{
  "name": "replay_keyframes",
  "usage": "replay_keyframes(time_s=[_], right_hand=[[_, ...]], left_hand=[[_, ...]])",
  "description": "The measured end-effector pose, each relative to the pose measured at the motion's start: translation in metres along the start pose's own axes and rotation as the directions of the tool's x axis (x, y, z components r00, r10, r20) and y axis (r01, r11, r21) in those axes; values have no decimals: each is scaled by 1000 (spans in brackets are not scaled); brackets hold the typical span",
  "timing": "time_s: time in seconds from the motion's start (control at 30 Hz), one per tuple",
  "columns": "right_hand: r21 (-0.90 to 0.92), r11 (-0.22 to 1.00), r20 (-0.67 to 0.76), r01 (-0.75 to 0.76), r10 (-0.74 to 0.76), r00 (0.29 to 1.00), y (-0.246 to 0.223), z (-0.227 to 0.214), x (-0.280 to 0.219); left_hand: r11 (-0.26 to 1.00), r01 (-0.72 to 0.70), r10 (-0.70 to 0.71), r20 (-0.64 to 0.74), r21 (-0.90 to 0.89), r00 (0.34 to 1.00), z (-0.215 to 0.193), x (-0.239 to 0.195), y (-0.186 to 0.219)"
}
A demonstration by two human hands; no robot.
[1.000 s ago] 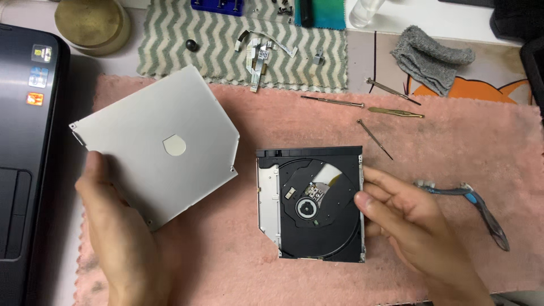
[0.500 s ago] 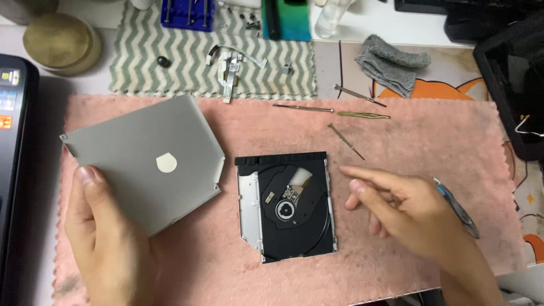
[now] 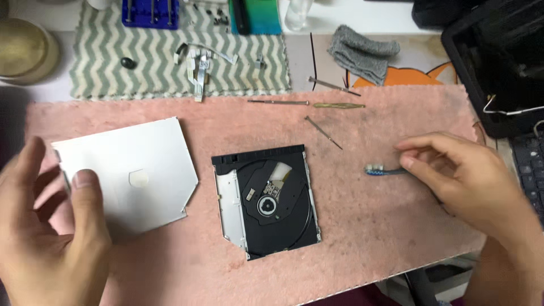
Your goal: The person disassembles a laptop optical drive by first removing screws from the metal casing using a screwdriver. They then separate the casing to reveal the internal mechanism and use a toothbrush and a small metal tool to clean and manipulate the internal components.
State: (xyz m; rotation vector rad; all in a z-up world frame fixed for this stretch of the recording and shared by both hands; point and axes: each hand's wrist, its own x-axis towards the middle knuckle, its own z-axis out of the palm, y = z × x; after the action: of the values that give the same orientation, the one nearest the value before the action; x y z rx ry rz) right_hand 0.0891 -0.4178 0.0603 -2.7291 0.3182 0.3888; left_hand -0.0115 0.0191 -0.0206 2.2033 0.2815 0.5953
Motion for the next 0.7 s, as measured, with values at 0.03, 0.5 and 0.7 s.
replay_keyframes(time_s=[0.03,0.5,0.7], right_hand=[[-1,1000,7,-5,5,1000,20,2,5],[378,891,-38,253,-258,965,152,39,40],[332,935,93,124,-163,982,66,24,26]], left_hand=[[1000,5,-5,7,3,1000,0,-2,2],[956,-289,272,533,-55,801,46,-9,71],[916,-401,307,598,26,740,59,0,69]])
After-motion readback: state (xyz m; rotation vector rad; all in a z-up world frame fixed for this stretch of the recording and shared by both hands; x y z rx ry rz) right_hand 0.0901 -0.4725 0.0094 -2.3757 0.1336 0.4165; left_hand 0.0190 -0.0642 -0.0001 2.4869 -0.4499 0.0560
